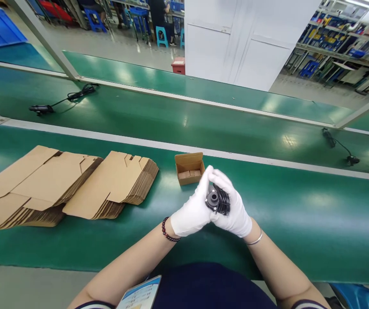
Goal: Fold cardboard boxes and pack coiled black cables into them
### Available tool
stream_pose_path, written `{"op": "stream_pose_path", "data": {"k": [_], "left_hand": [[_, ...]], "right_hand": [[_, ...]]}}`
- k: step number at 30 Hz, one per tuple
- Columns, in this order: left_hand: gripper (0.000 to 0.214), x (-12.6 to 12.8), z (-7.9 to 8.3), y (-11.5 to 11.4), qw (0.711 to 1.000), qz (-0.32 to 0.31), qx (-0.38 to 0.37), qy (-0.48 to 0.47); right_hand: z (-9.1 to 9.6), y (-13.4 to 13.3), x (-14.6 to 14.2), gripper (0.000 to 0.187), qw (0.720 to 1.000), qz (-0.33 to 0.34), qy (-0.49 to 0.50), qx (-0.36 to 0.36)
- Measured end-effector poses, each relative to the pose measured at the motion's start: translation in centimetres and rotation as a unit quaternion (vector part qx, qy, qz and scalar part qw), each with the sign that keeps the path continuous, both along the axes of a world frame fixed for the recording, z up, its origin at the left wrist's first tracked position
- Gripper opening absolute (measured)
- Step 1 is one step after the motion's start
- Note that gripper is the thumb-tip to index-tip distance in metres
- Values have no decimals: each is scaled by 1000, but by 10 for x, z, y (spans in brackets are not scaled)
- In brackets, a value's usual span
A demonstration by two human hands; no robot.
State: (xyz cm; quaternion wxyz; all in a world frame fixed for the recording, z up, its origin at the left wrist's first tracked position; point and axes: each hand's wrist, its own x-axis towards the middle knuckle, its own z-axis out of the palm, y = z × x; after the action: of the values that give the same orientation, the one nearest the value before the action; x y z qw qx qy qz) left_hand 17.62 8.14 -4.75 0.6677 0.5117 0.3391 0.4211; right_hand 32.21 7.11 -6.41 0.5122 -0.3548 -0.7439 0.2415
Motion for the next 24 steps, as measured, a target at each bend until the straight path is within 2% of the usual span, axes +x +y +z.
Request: {"op": "stream_pose_path", "data": {"k": [3,5,7,8,10,12,13,14,15,17,19,20,22,23,24], "left_hand": [[108,3,-7,-5,998,58,-12,12],[110,5,-10,-9,998,59,-17,32],[106,5,-10,-12,997,47,-8,59],[102,3,-9,-13,996,55,5,72],[90,-5,-8,-12,988,113,35,102],[65,-16,-10,-10,974,179,30,135],[46,-20,-11,-8,973,183,-2,141],[31,-24,-13,-8,977,154,-49,136],[28,-26,-16,-9,982,103,-102,121],[42,-25,-20,-13,981,-6,-177,78],[48,-22,-23,-19,980,-53,-181,63],[47,-22,-24,-22,984,-32,-159,75],[40,-27,-26,-21,983,89,-79,138],[40,-32,-28,-17,970,171,-25,173],[51,-39,-30,-11,948,244,32,200]], "right_hand": [[-3,-1,-6,49,996,30,46,-66],[-6,0,-7,46,991,-4,73,-117],[-8,6,-6,42,973,-43,146,-175],[-9,11,-4,40,956,-54,204,-204],[-9,21,0,37,910,-50,321,-258],[-7,28,4,36,872,-42,395,-288],[-6,30,5,35,865,-45,408,-288],[-5,31,5,34,866,-50,412,-280],[-4,30,4,34,872,-56,409,-265],[-1,25,0,35,889,-61,391,-230],[4,20,-7,36,906,-53,368,-202],[6,19,-10,37,913,-45,358,-189],[11,23,-17,39,927,-24,339,-160],[12,28,-20,40,935,-13,325,-144],[12,35,-24,42,943,-3,307,-128]]}}
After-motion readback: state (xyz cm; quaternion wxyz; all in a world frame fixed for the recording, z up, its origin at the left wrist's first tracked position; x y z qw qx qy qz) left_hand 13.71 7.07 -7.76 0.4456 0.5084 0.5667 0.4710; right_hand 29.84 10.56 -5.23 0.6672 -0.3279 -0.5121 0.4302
